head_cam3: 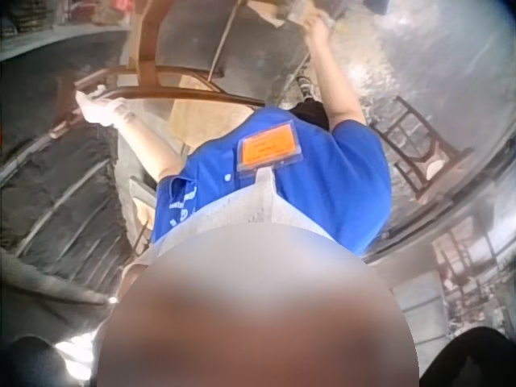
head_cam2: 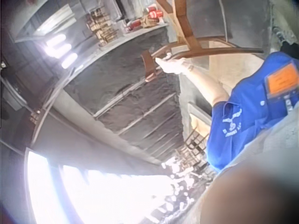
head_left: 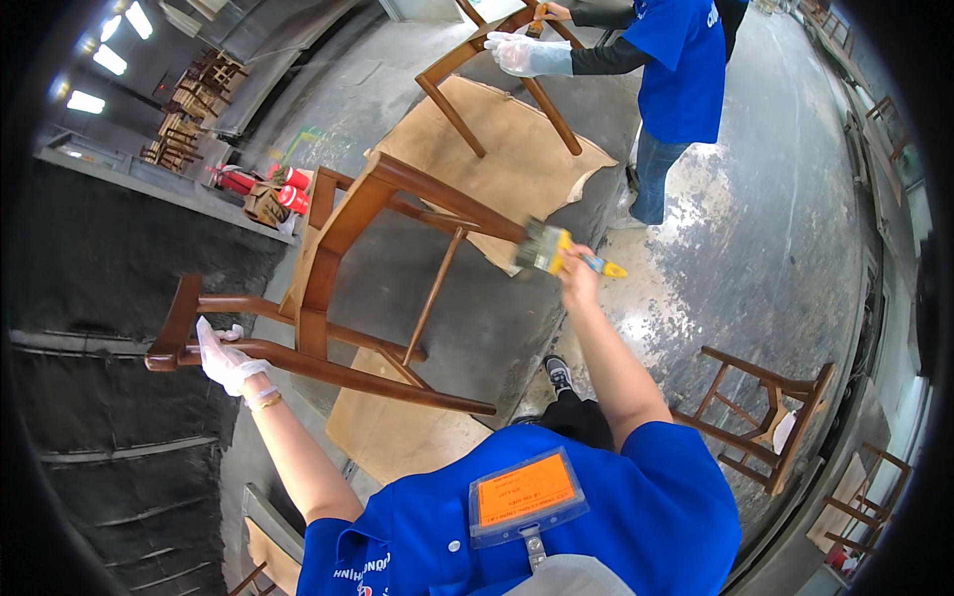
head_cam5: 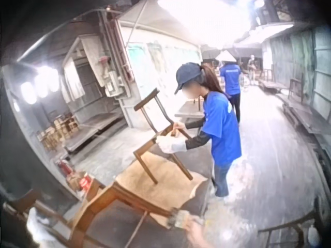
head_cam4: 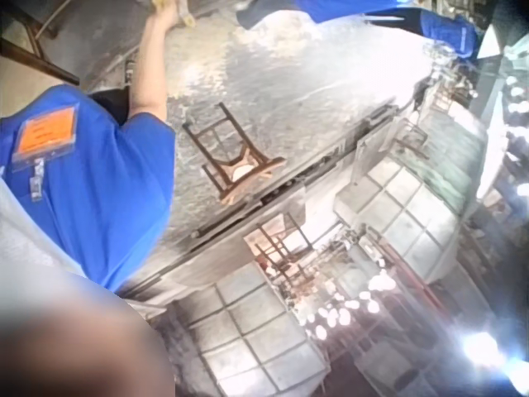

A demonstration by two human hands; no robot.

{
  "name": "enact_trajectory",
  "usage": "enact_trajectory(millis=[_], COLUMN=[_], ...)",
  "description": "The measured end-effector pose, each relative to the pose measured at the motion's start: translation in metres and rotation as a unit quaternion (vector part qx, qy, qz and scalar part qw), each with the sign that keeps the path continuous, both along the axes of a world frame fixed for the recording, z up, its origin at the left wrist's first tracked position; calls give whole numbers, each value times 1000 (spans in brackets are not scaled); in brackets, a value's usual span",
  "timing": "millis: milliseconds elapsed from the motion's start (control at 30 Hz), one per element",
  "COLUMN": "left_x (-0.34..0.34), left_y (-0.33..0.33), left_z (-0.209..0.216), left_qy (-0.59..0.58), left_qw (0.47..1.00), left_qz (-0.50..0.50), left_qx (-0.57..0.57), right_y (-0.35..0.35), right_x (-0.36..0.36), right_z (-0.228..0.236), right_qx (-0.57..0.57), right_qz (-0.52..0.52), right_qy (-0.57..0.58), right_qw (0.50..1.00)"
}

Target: The person uses a brush to apply a finish to wooden chairs in a workshop. They hold each chair with one hand and brush the legs, backrest, and seat frame with the other, rotating the chair to reach all sides. The person moves between chairs and continues brushing multiple units.

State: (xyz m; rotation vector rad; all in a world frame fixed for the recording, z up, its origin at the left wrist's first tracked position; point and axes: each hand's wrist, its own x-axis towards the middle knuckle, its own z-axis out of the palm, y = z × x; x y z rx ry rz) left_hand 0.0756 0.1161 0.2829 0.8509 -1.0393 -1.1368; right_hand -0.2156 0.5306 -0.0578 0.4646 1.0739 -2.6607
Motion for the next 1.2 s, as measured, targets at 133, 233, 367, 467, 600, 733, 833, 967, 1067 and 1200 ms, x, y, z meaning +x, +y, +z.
enact_trajectory(millis=[133,233,367,467,600,733,833,967,1067,1200], left_x=[-11,-20,-29,-31,-35,-37,-39,-42,-43,-44], left_y=[-39,-66,-95,-117,-139,-140,-126,-94,-66,-38], left_z=[-2,-4,-15,-21,-24,-27,-28,-22,-20,-17], left_qy=[-1,-21,-14,-18,-31,-8,2,-8,-58,-68], left_qw=[999,999,997,995,994,994,996,997,998,996], left_qz=[-7,-17,-39,-57,-57,-48,-52,-43,-27,-53], left_qx=[37,44,65,79,92,95,76,61,20,-24], right_y=[22,-48,-143,-149,-64,-16,-85,-199,-243,-211], right_x=[-22,-27,13,11,-12,-21,-18,1,1,-26], right_z=[-71,-20,82,94,25,-9,47,182,258,243], right_qx=[220,478,241,125,142,432,435,286,63,-133], right_qz=[-208,-158,-83,-4,-45,-144,-167,-144,-47,47], right_qy=[-127,-35,266,263,119,-86,114,276,328,281], right_qw=[944,864,930,957,982,886,878,906,941,949])
